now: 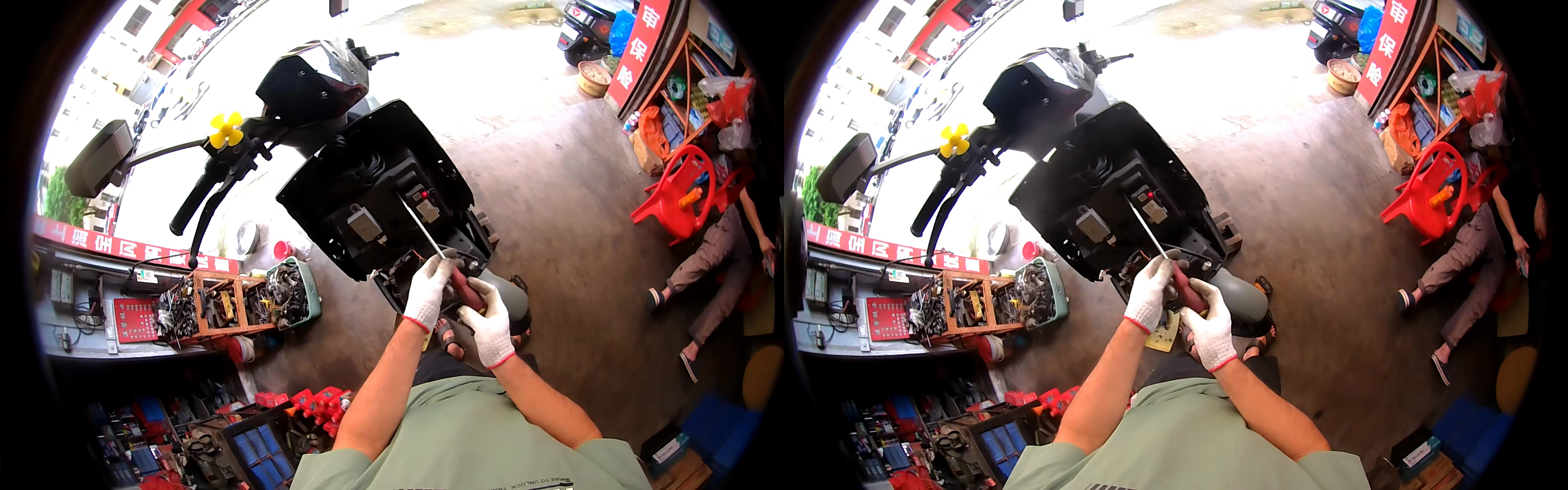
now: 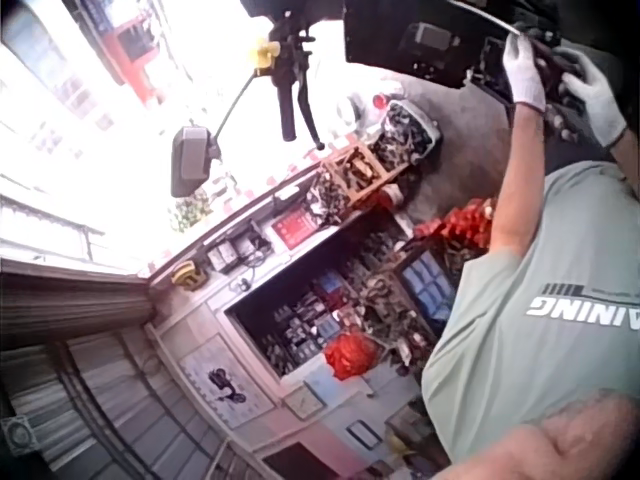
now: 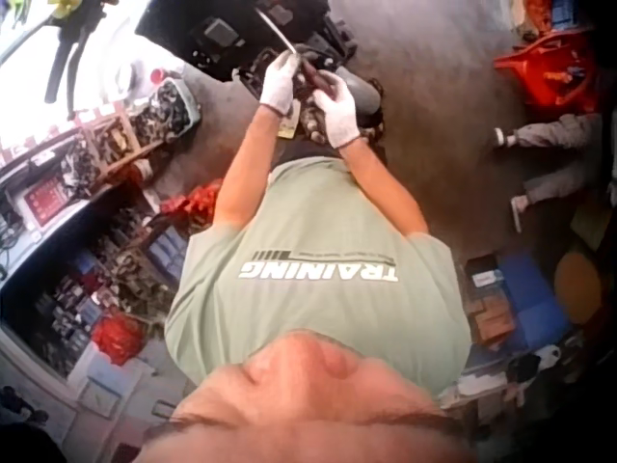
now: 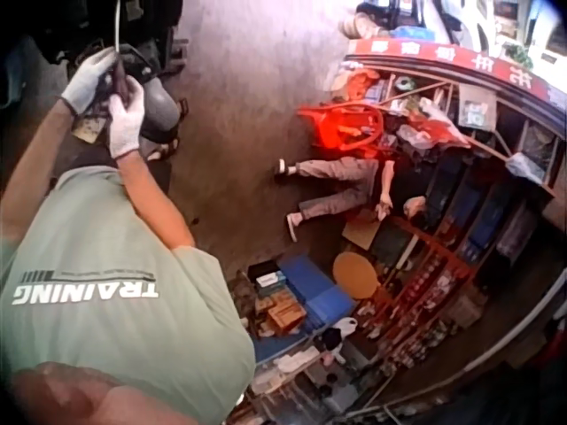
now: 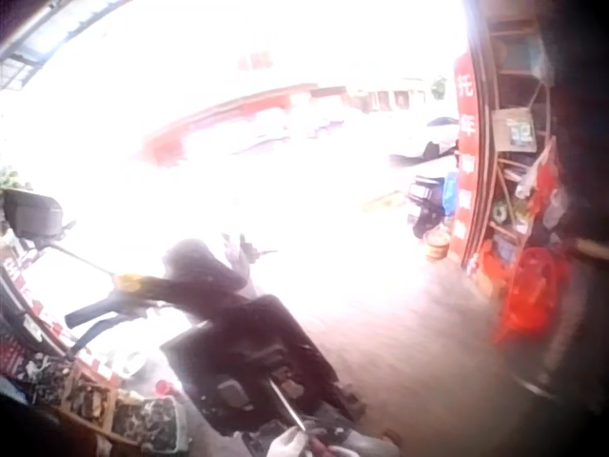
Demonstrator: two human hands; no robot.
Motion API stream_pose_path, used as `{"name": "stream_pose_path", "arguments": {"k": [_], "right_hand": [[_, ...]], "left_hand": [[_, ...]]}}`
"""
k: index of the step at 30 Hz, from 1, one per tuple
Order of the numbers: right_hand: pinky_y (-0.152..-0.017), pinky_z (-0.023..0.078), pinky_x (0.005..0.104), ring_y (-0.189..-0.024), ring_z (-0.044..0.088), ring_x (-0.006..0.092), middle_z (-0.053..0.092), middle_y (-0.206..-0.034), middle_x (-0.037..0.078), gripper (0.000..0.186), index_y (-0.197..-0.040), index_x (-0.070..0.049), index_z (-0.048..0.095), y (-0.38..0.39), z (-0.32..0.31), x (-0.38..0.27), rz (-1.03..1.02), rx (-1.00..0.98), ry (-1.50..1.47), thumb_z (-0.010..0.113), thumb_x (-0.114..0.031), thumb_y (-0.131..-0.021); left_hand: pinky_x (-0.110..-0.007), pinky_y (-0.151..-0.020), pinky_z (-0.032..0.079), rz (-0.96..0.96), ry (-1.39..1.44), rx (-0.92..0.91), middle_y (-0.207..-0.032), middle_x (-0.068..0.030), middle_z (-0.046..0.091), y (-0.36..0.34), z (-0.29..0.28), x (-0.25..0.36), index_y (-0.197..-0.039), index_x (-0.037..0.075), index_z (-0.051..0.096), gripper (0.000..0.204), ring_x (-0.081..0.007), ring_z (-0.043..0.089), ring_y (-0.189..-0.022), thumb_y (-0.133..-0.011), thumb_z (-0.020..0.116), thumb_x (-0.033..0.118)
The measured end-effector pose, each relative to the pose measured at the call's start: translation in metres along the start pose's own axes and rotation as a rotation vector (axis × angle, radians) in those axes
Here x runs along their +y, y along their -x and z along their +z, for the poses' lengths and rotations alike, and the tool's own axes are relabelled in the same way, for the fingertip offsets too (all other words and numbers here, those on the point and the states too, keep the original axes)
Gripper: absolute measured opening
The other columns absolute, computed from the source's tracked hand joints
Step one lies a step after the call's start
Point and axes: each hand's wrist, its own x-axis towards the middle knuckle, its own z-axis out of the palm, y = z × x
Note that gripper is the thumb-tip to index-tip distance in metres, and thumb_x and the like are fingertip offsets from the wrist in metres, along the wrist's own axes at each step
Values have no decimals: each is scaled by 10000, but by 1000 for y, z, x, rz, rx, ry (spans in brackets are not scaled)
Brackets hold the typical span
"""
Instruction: The person removes the plastic front panel and internal electronic components of a scooter using a screwdriver and by hand, disconnecting wires and setting parts aside in a plastic tray.
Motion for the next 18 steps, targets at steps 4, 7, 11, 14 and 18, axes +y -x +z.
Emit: {"name": "stream_pose_path", "arguments": {"k": [4, 7, 11, 14, 18], "right_hand": [[-640, 535, 320, -771, 642, 174, 622, -1135, 122, 394, -1353, -40, 478, 0, -3, -9, 343, -37, -663, 496, -269, -1033], [-657, 533, 329, -756, 632, 186, 648, -1085, 112, 403, -1358, -60, 478, -1, -19, 1, 542, -189, -824, 429, -318, -1052], [-605, 525, 327, -714, 618, 185, 655, -1043, 105, 401, -1344, -61, 490, -3, -3, 16, 118, -12, -261, 423, -326, -1050], [-563, 523, 320, -693, 616, 187, 638, -1044, 111, 367, -1356, -53, 474, 1, 0, -19, 521, 15, -850, 470, -230, -1034], [-564, 537, 352, -708, 620, 202, 586, -1114, 127, 410, -1389, -43, 423, -1, -5, -15, 442, -62, -522, 506, -103, -992]], "left_hand": [[-194, -578, 417, 0, -18, -16, -1013, -37, 681, -2, -7, -3, -1266, 35, 595, 318, -35, 490, -626, -1011, 561, 222], [-197, -584, 421, 8, 143, -37, -989, -28, 670, 0, -5, -2, -1270, 34, 596, 309, -39, 498, -632, -1013, 553, 201], [-186, -551, 399, -1, -56, -3, -976, -29, 675, -1, -1, 2, -1273, 42, 598, 290, -37, 484, -602, -1020, 524, 164], [-184, -541, 391, 28, 72, -14, -981, -31, 682, -3, -8, -5, -1271, 45, 599, 297, -37, 479, -593, -1017, 536, 185], [-183, -550, 398, -13, 141, -17, -1025, -46, 693, 1, -5, 4, -1275, 33, 593, 309, -37, 488, -604, -1008, 553, 182]]}}
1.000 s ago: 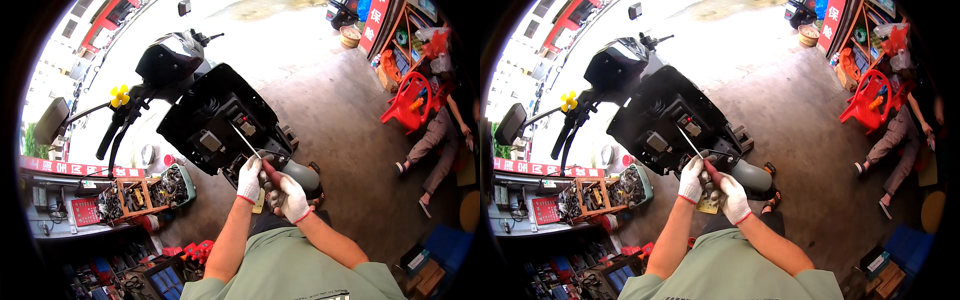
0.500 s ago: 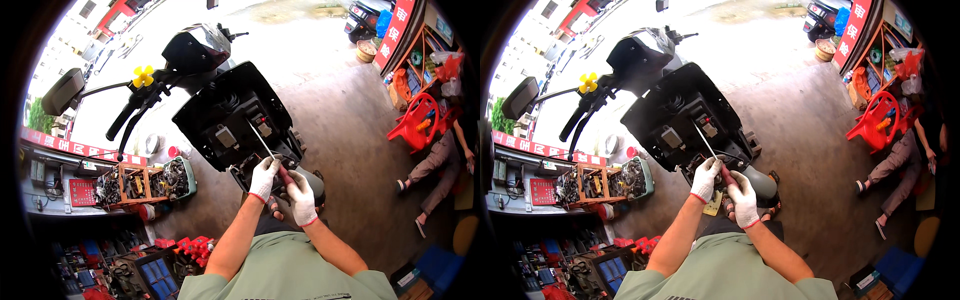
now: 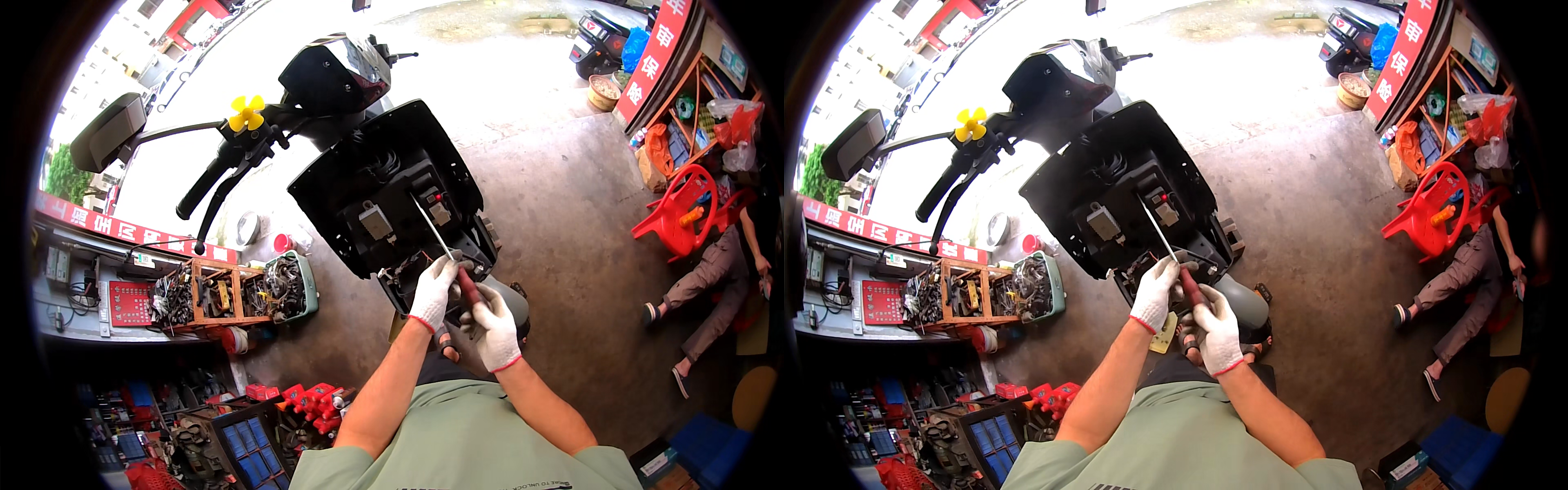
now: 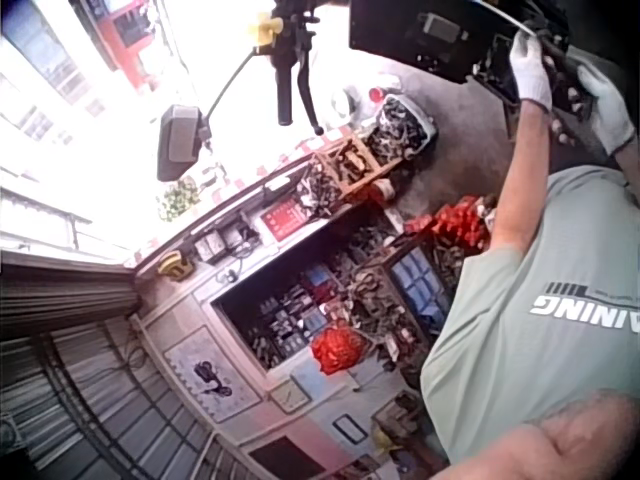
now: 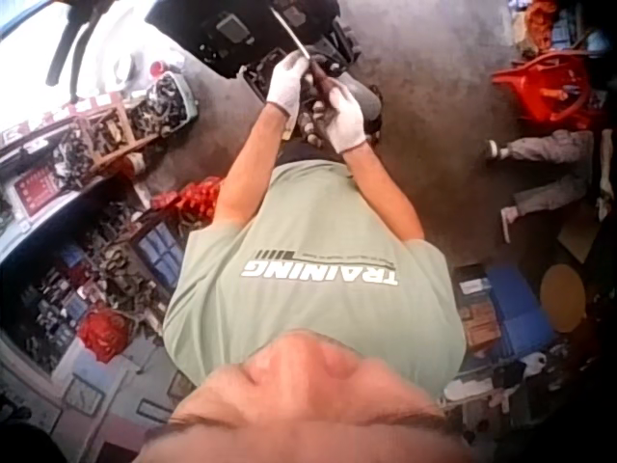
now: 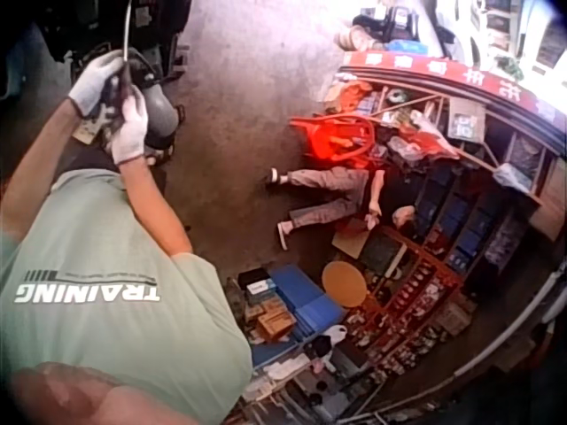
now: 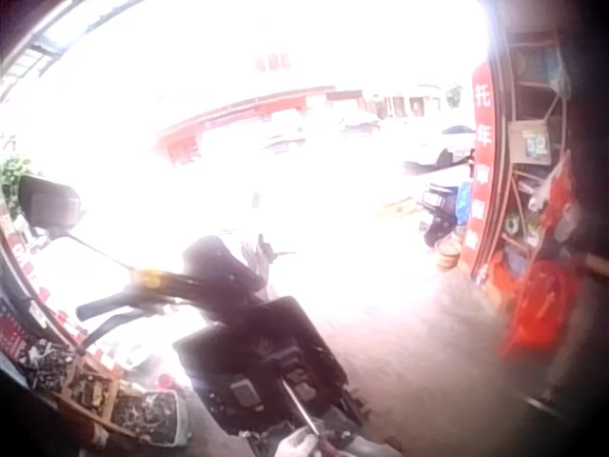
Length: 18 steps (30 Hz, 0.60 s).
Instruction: The person removes the plastic front panel and internal electronic components of a scooter using a screwdriver and by hand, disconnecting wires and setting parts aside in a plastic tray.
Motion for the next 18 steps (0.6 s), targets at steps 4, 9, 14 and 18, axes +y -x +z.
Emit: {"name": "stream_pose_path", "arguments": {"k": [4, 9, 14, 18], "right_hand": [[-552, 528, 323, -721, 618, 212, 596, -1073, 125, 394, -1381, -38, 426, -3, 7, 7, -72, 73, -224, 493, -134, -1005], [-640, 538, 395, -795, 620, 224, 598, -1104, 125, 364, -1345, -7, 438, -6, -6, 8, -54, -14, -58, 492, -145, -1012], [-686, 538, 370, -824, 620, 222, 594, -1146, 118, 352, -1339, -18, 453, -11, -16, 13, 64, -94, -327, 492, -145, -1014], [-728, 535, 347, -856, 624, 210, 605, -1125, 127, 341, -1329, -39, 479, -12, -20, 14, 46, -90, -286, 465, -209, -1034]], "left_hand": [[-185, -568, 410, 23, -248, 10, -1018, -34, 687, -4, -4, -6, -1284, 26, 589, 333, -36, 498, -626, -1016, 539, 218], [-188, -579, 410, 18, -59, 15, -971, -19, 669, 0, 2, -1, -1254, 22, 612, 298, -37, 495, -632, -1000, 564, 171], [-192, -580, 413, 28, -183, 39, -995, -33, 680, -4, 0, -6, -1260, 12, 603, 305, -38, 508, -644, -1005, 548, 171], [-196, -571, 412, 11, -19, 10, -974, -32, 679, -3, -1, -5, -1257, 12, 605, 302, -42, 502, -640, -991, 571, 151]]}}
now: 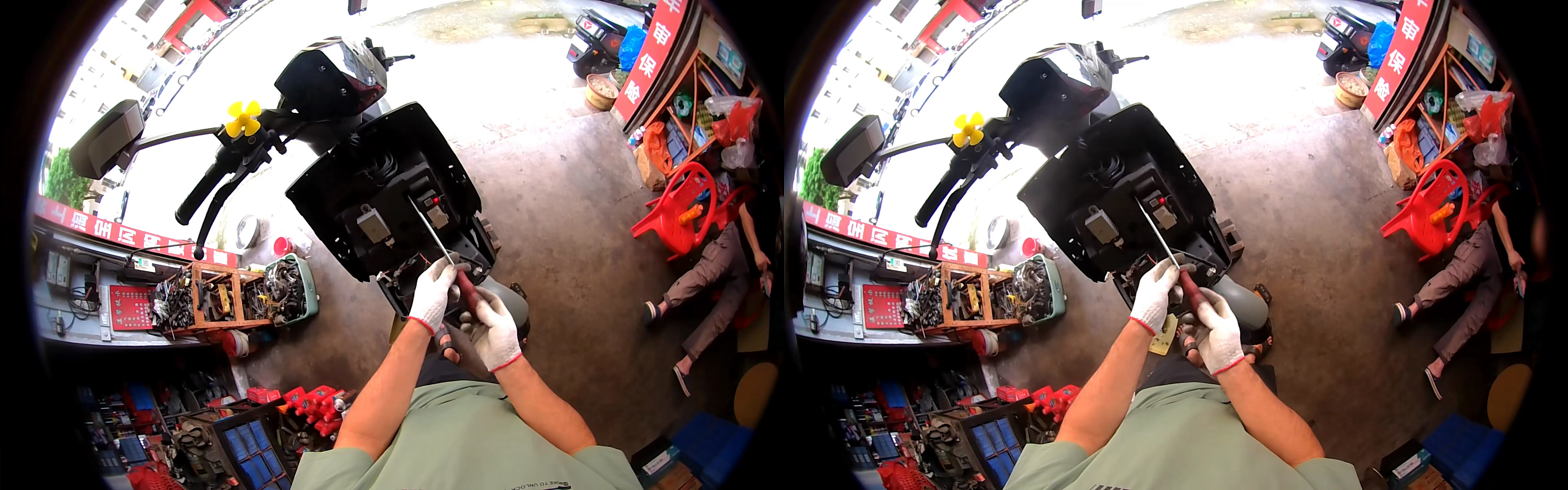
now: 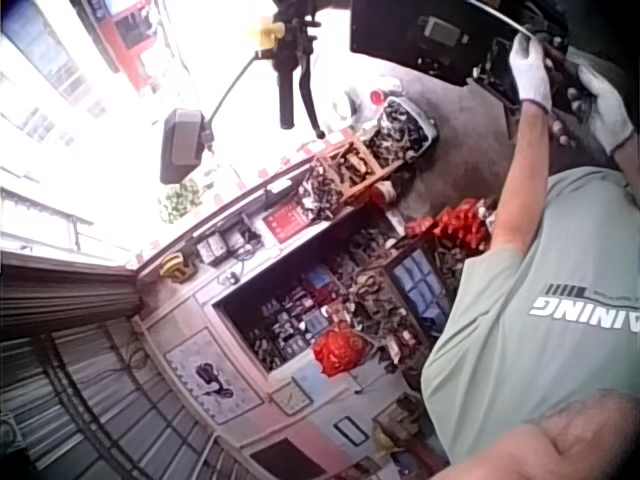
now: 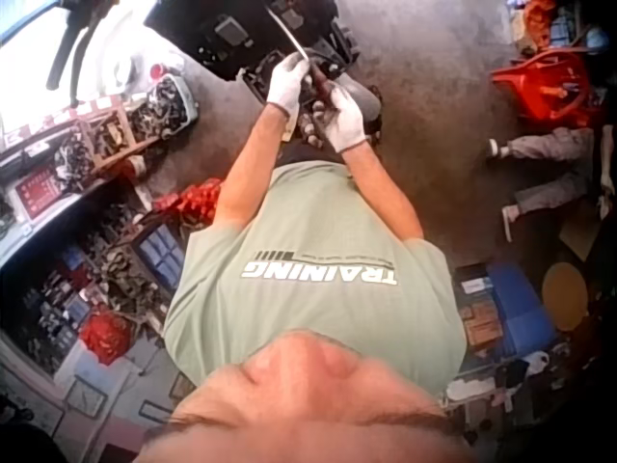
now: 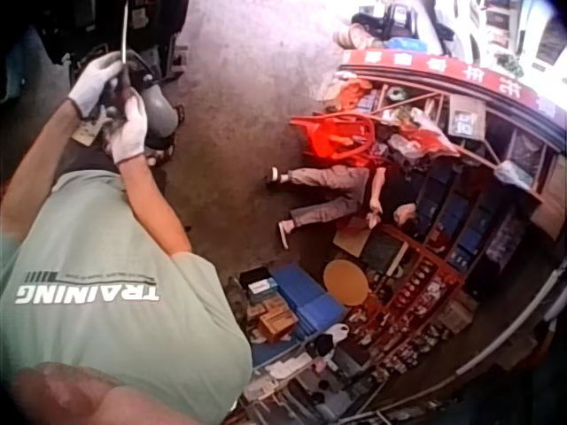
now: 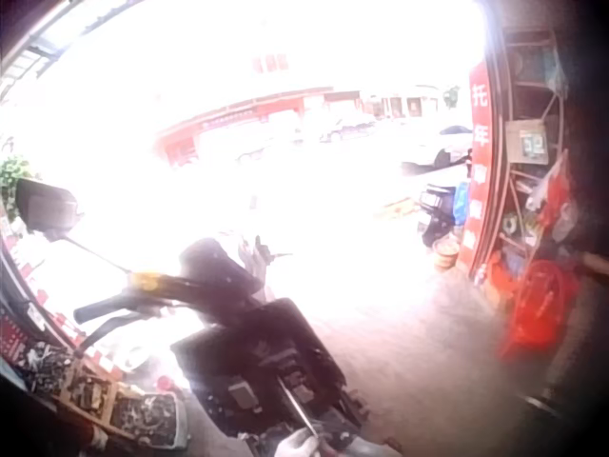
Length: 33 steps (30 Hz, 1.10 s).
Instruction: The person removes the plastic front panel and internal electronic components of a scooter using a screwdriver and by hand, disconnecting wires and setting parts aside in a plastic tray.
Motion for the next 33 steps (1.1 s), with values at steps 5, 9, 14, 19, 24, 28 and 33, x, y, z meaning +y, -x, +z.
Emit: {"name": "stream_pose_path", "arguments": {"k": [5, 9, 14, 19, 24, 28, 33], "right_hand": [[-690, 538, 360, -822, 621, 201, 605, -1109, 145, 343, -1336, -25, 466, 5, 21, -6, 39, 89, -121, 487, -107, -1004], [-703, 529, 368, -843, 617, 225, 596, -1107, 140, 328, -1318, -48, 475, -4, 4, -1, -6, 82, 0, 480, -165, -1012], [-765, 529, 352, -880, 611, 220, 596, -1143, 101, 286, -1270, -70, 519, 3, 26, -11, 12, 124, -103, 488, -213, -1024], [-742, 523, 355, -890, 621, 239, 616, -1137, 97, 265, -1230, -76, 560, -8, 3, -1, -78, 106, 126, 501, -229, -1022], [-776, 528, 369, -871, 619, 256, 611, -1132, 129, 317, -1286, -49, 513, -8, 3, -5, 71, 111, -179, 497, -223, -1022], [-707, 533, 395, -846, 619, 251, 632, -1067, 136, 285, -1259, -64, 535, -5, 3, -4, 37, 124, -7, 489, -221, -1025], [-720, 532, 424, -850, 623, 256, 623, -1055, 141, 246, -1241, -73, 544, -4, 5, -11, 157, 110, -252, 517, -131, -1004]], "left_hand": [[-192, -562, 407, 8, -237, 33, -984, -37, 690, 0, 4, 4, -1260, 12, 604, 299, -39, 494, -628, -995, 549, 139], [-191, -570, 411, 5, -103, -2, -987, -34, 692, -1, 2, 1, -1265, 14, 598, 305, -40, 504, -635, -995, 552, 149], [-192, -575, 416, -16, -240, -11, -1025, -43, 695, -3, 2, 3, -1271, 15, 592, 307, -42, 514, -642, -1002, 543, 154], [-195, -573, 416, 2, -234, -3, -991, -44, 688, -1, 3, 5, -1270, 22, 594, 314, -44, 506, -632, -996, 559, 171], [-197, -567, 414, 5, -270, 7, -996, -39, 684, -4, -3, 1, -1271, 33, 600, 315, -43, 495, -621, -985, 572, 165], [-196, -563, 411, 1, -185, -4, -978, -30, 677, -3, 1, 5, -1276, 34, 597, 325, -42, 490, -620, -975, 584, 157], [-186, -566, 406, 3, -234, -14, -1008, -42, 684, -5, -2, 0, -1286, 14, 585, 337, -38, 499, -632, -977, 575, 147]]}}
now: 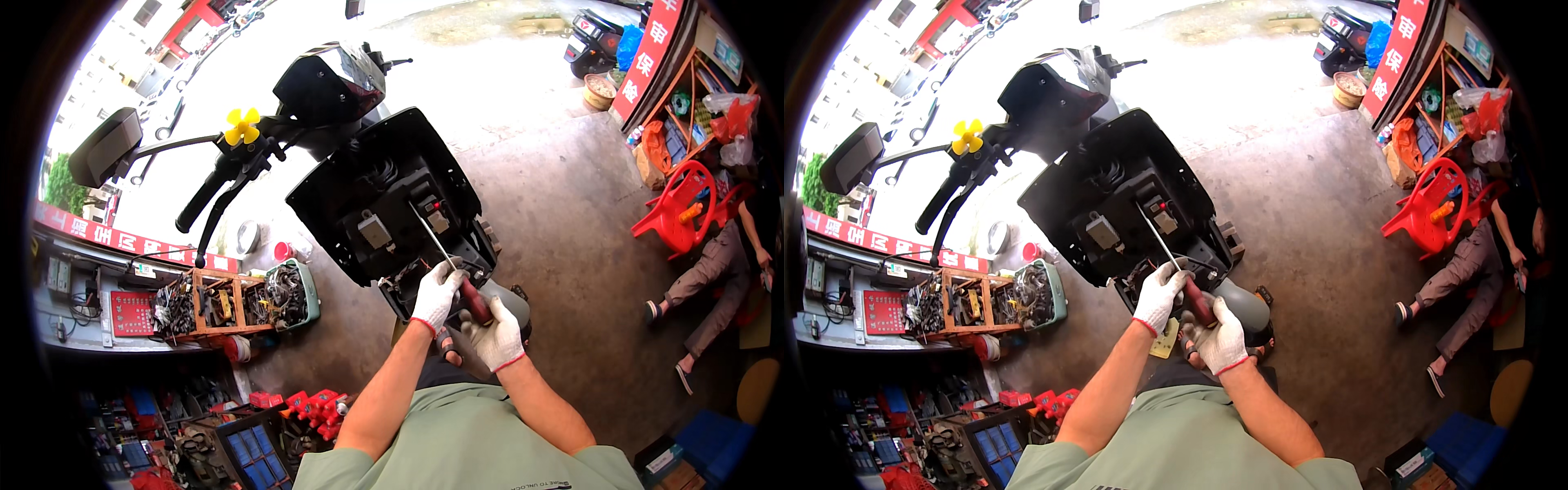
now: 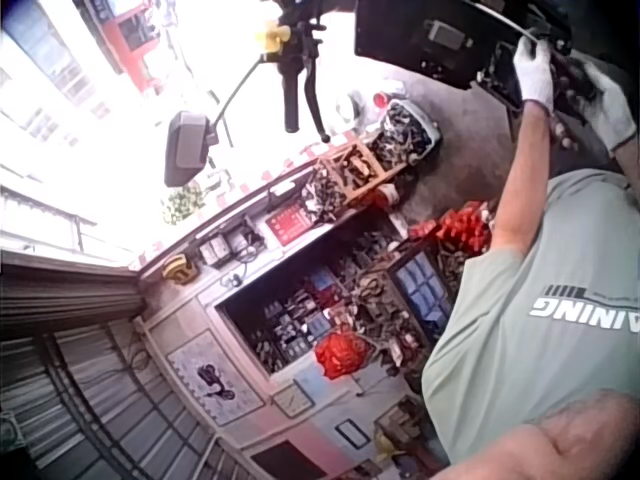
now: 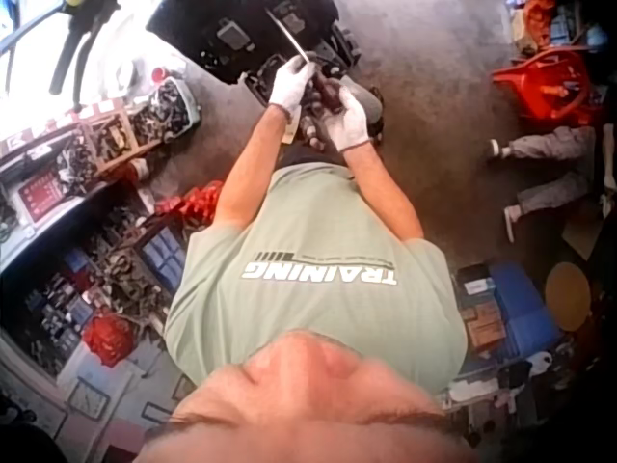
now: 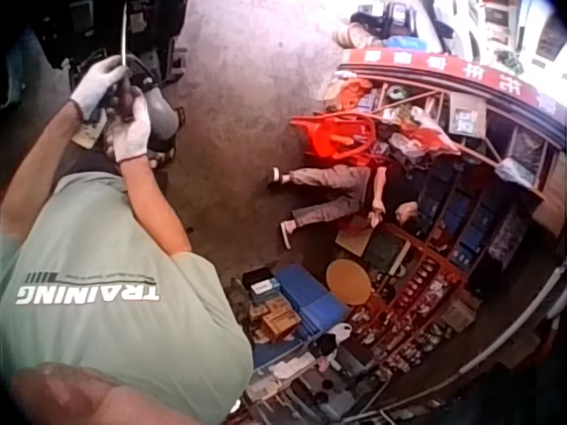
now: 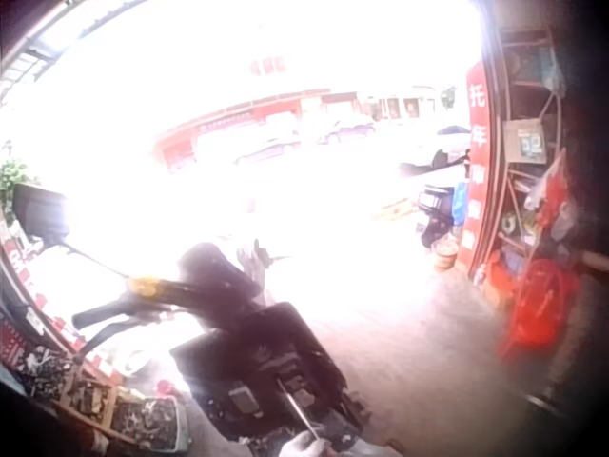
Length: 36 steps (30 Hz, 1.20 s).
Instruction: The person removes the plastic front panel and internal electronic components of a scooter using a screwdriver and by hand, disconnecting wires and setting parts aside in a plastic tray.
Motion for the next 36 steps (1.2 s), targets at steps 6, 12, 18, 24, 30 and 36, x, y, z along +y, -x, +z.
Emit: {"name": "stream_pose_path", "arguments": {"k": [6, 12, 18, 24, 30, 36], "right_hand": [[-717, 526, 420, -840, 623, 250, 632, -1077, 126, 236, -1223, -74, 558, -9, -6, 6, -184, 37, 170, 523, -156, -1004], [-704, 512, 343, -813, 634, 226, 650, -1067, 104, 265, -1222, -47, 563, -12, -1, 2, 50, 93, 40, 559, -159, -982], [-707, 510, 340, -865, 633, 243, 629, -1089, 131, 249, -1213, -49, 554, -9, 7, 11, -173, 90, 126, 505, -186, -1011], [-608, 514, 293, -788, 662, 234, 636, -1031, 125, 210, -1160, -27, 583, -16, 0, 7, -209, 46, 163, 592, -83, -958], [-608, 516, 286, -751, 646, 207, 643, -1005, 123, 240, -1167, -5, 582, -11, -14, 9, -251, 55, 150, 606, -27, -928], [-704, 523, 327, -882, 636, 211, 618, -1086, 125, 268, -1205, -21, 546, -2, -32, 18, -182, 20, 184, 581, -50, -941]], "left_hand": [[-288, -788, 527, 218, -316, 198, -1038, -103, 693, -7, -13, 15, -1234, -30, 598, 325, -152, 642, -848, -942, 567, 109], [-374, -880, 522, 703, -884, 473, -1175, -150, 628, -54, -53, 90, -1198, 47, 613, 348, -284, 652, -940, -851, 595, 58], [-423, -965, 508, 562, -1606, 230, -1381, -170, 530, -99, -75, 117, -1399, 70, 476, 517, -345, 625, -1136, -882, 456, 72], [-436, -947, 515, 409, -1796, 144, -1282, -208, 578, -114, -63, 137, -1371, 44, 473, 478, -374, 629, -1116, -894, 446, 64], [-453, -938, 505, 329, -1810, 76, -1136, -222, 628, -120, -60, 151, -1128, 28, 608, 294, -384, 625, -1084, -860, 538, 125], [-444, -937, 499, 700, -1767, -35, -1101, -224, 648, -114, -73, 141, -1171, 17, 592, 361, -389, 627, -1063, -821, 580, 103]]}}
